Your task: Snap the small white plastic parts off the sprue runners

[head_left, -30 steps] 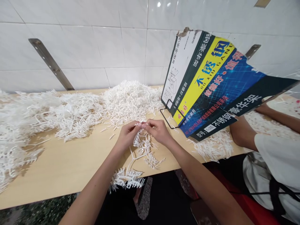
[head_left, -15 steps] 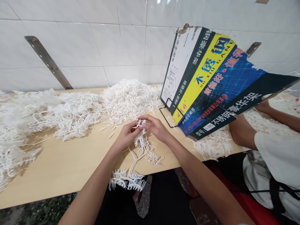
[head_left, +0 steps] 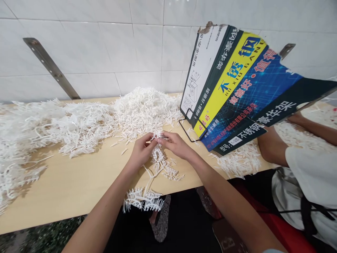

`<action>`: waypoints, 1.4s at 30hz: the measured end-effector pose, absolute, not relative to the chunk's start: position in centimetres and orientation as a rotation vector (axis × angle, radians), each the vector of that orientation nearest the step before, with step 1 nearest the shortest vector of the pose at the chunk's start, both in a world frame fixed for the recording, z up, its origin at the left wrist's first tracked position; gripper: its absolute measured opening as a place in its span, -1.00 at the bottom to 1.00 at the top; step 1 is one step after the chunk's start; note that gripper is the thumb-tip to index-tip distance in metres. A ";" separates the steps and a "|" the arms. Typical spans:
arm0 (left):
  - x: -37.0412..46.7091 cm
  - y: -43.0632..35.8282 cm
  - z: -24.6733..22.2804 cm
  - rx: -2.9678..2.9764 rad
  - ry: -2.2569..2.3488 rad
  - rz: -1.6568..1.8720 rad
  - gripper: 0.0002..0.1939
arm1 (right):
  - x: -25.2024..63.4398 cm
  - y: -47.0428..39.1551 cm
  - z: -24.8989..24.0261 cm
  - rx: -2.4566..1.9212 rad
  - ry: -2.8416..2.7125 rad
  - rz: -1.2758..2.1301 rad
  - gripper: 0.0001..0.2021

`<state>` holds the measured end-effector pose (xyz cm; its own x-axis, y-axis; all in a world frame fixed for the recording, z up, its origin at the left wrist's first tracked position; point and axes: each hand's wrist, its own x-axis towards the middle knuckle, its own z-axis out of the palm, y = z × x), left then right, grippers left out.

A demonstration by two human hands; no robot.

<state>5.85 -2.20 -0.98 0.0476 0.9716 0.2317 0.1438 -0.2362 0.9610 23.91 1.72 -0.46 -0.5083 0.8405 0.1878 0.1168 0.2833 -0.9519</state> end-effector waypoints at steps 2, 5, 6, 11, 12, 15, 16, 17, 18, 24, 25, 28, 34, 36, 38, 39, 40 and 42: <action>5.9 -2.3 -1.0 1.549 1.179 1.291 -0.71 | 23.7 1.7 -0.5 -0.805 -1.704 1.480 -0.62; 5.9 -2.3 -1.2 1.595 1.197 1.320 -0.78 | 23.2 1.9 -0.7 -0.770 -1.502 1.630 -0.59; 5.9 -2.2 -1.3 1.599 1.202 1.332 -0.79 | 23.1 1.9 -0.8 -0.764 -1.444 1.646 -0.58; 5.8 -1.9 -1.7 1.547 1.221 1.321 -0.80 | 23.2 2.3 -1.2 -0.781 -1.397 1.720 -0.56; 5.7 -1.9 -1.7 1.533 1.224 1.307 -0.80 | 23.4 2.4 -1.2 -0.803 -1.424 1.736 -0.58; 5.6 -1.8 -1.6 1.497 1.225 1.277 -0.78 | 23.8 2.4 -1.0 -0.863 -1.476 1.791 -0.56; 5.6 -1.8 -1.4 1.480 1.226 1.279 -0.76 | 23.9 2.4 -0.9 -0.870 -1.486 1.805 -0.54; 5.6 -1.8 -1.3 1.460 1.224 1.281 -0.75 | 24.0 2.4 -1.0 -0.870 -1.498 1.817 -0.52; 5.6 -1.8 -1.2 1.437 1.216 1.280 -0.74 | 24.0 2.5 -1.0 -0.864 -1.512 1.820 -0.52; 5.6 -2.1 -0.6 1.286 1.160 1.257 -0.70 | 24.4 2.8 -1.6 -0.856 -1.735 1.567 -0.63; 5.6 -2.1 -0.6 1.266 1.149 1.234 -0.69 | 24.5 2.8 -1.6 -0.867 -1.805 1.459 -0.66; 5.4 -2.1 -0.6 1.238 1.126 1.191 -0.70 | 24.6 2.7 -1.7 -0.888 -2.016 1.050 -0.75; 5.0 -2.2 -0.7 1.062 1.070 1.138 -0.70 | 24.2 2.2 -2.2 -0.865 -1.967 0.789 -0.69; 4.8 -2.1 -0.8 1.052 1.061 1.119 -0.69 | 24.0 2.1 -2.2 -0.801 -1.966 0.772 -0.50; 4.8 -2.0 -0.9 1.065 1.050 1.109 -0.68 | 24.0 2.1 -2.1 -0.713 -2.023 0.712 -0.38; 4.8 -2.0 -0.9 1.071 1.044 1.105 -0.68 | 24.0 2.1 -2.1 -0.679 -2.066 0.683 -0.35; 4.8 -2.0 -0.9 1.076 1.042 1.101 -0.68 | 24.1 2.1 -2.0 -0.656 -2.110 0.664 -0.34; 4.8 -1.9 -0.8 1.086 1.040 1.098 -0.69 | 24.1 2.0 -2.0 -0.652 -2.184 0.654 -0.38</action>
<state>4.76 -1.95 -0.83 0.1509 0.9843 -0.0919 -0.1460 0.1142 0.9827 24.08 2.04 -2.04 -0.5877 0.6273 0.5110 0.2428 0.7392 -0.6281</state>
